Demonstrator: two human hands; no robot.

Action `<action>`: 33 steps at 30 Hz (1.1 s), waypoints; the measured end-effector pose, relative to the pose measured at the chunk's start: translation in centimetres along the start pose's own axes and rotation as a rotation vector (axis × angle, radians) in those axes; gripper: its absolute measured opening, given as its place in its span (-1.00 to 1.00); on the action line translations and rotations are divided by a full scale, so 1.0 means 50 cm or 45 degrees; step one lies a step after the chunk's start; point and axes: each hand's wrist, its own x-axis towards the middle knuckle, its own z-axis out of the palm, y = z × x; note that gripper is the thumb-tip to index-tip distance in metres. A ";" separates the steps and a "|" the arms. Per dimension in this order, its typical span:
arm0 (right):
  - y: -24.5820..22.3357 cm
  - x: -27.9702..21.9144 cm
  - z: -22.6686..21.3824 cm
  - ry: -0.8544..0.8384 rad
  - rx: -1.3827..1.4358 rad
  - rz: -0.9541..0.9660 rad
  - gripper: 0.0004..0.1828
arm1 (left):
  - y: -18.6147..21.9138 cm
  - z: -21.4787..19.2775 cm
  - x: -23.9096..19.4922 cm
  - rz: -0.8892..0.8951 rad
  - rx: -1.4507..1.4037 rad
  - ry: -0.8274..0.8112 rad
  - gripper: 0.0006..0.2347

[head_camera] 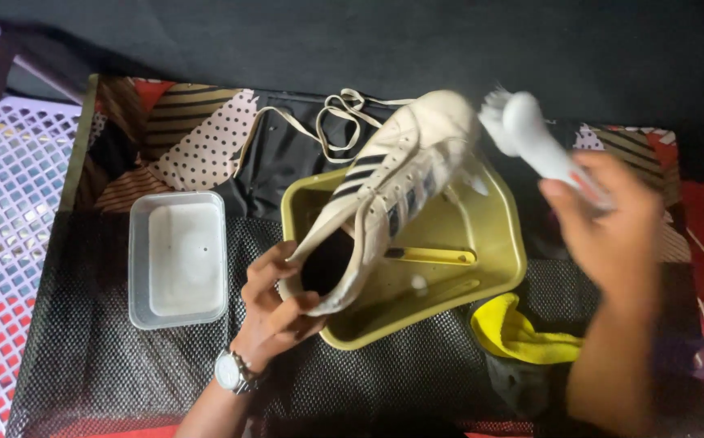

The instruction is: The person scrubs a white sneaker with a white brush while holding it over a yellow basin. They repeatedly dip the brush into a small container of liquid and apply it to the shoe's upper and sole, rotating the shoe to clean different sides.

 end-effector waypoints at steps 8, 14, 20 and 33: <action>-0.008 -0.030 0.134 0.119 -0.044 -0.045 -0.63 | 0.022 -0.006 0.040 -0.176 -0.081 -0.044 -0.29; -0.022 -0.031 0.137 0.168 -0.107 -0.169 -0.58 | 0.059 0.001 0.082 -0.268 -0.113 0.020 -0.23; 0.007 -0.047 0.147 0.170 -0.143 -0.240 -0.50 | 0.055 0.031 0.069 -0.298 -0.243 0.185 -0.51; 0.071 -0.065 0.118 -0.017 -0.203 -0.137 -0.48 | 0.042 0.054 0.060 -0.249 -0.264 0.282 -0.65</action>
